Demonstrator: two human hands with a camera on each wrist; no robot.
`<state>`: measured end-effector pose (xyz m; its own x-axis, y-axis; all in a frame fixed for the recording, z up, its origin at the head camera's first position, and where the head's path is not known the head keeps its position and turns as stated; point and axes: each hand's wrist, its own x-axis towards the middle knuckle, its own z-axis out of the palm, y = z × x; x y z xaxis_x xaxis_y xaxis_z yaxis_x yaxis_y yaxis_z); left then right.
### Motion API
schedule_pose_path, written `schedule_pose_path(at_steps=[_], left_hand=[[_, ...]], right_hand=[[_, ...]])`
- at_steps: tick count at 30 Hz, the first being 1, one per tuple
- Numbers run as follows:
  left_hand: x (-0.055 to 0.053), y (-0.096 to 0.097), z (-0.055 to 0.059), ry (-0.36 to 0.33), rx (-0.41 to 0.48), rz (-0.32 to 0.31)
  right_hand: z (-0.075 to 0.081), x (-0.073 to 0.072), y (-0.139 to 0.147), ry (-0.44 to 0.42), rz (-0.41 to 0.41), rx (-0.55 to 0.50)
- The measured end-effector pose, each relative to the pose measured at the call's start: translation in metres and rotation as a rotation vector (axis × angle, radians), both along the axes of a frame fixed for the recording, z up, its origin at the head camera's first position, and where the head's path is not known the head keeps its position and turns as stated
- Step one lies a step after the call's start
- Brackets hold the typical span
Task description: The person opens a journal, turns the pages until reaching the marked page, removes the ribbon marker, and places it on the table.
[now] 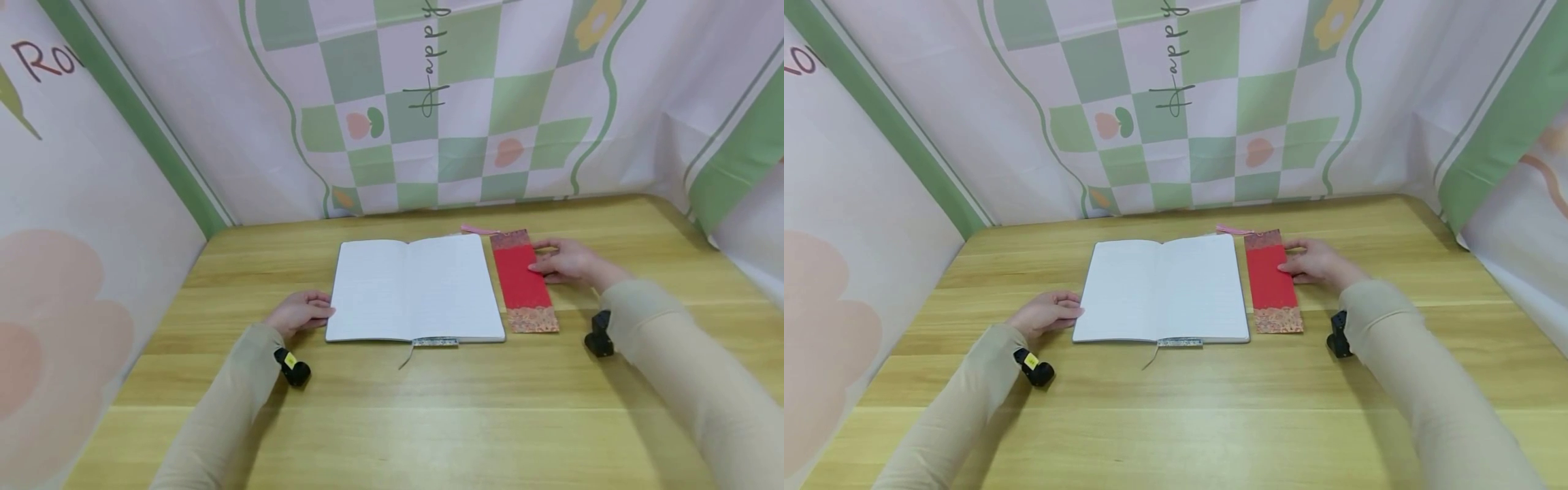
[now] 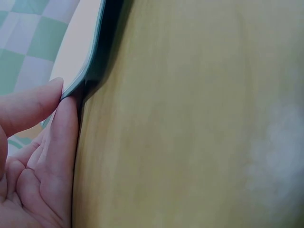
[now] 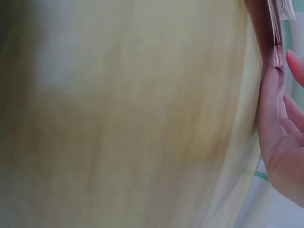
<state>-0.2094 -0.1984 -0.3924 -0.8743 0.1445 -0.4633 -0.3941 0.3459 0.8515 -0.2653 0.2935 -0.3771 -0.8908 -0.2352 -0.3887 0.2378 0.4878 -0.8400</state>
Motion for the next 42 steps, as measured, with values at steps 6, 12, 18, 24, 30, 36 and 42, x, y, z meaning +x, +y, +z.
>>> schedule_pose_path(at_steps=[6, 12, 18, 24, 30, 36, 42], left_hand=[[0.000, 0.002, -0.001, 0.002, 0.005, -0.002], [0.000, 0.002, 0.001, -0.006, -0.002, 0.007], [-0.001, 0.001, 0.002, -0.017, -0.016, 0.017], [-0.002, 0.001, 0.001, -0.019, -0.028, 0.017], [-0.002, 0.000, 0.000, -0.016, -0.025, 0.016], [-0.001, 0.001, -0.001, -0.014, -0.028, 0.018], [-0.002, 0.000, -0.001, -0.013, -0.028, 0.013]], right_hand=[[0.002, 0.003, 0.001, 0.034, 0.021, 0.059], [0.008, 0.007, -0.003, 0.083, 0.053, 0.176], [0.016, 0.009, -0.010, 0.172, 0.095, 0.291], [0.020, 0.016, -0.031, 0.355, 0.141, 0.448], [0.025, 0.022, -0.060, 0.421, 0.163, 0.437], [0.021, 0.021, -0.081, 0.518, 0.219, 0.421], [0.016, 0.031, -0.107, 0.661, 0.367, 0.490]])
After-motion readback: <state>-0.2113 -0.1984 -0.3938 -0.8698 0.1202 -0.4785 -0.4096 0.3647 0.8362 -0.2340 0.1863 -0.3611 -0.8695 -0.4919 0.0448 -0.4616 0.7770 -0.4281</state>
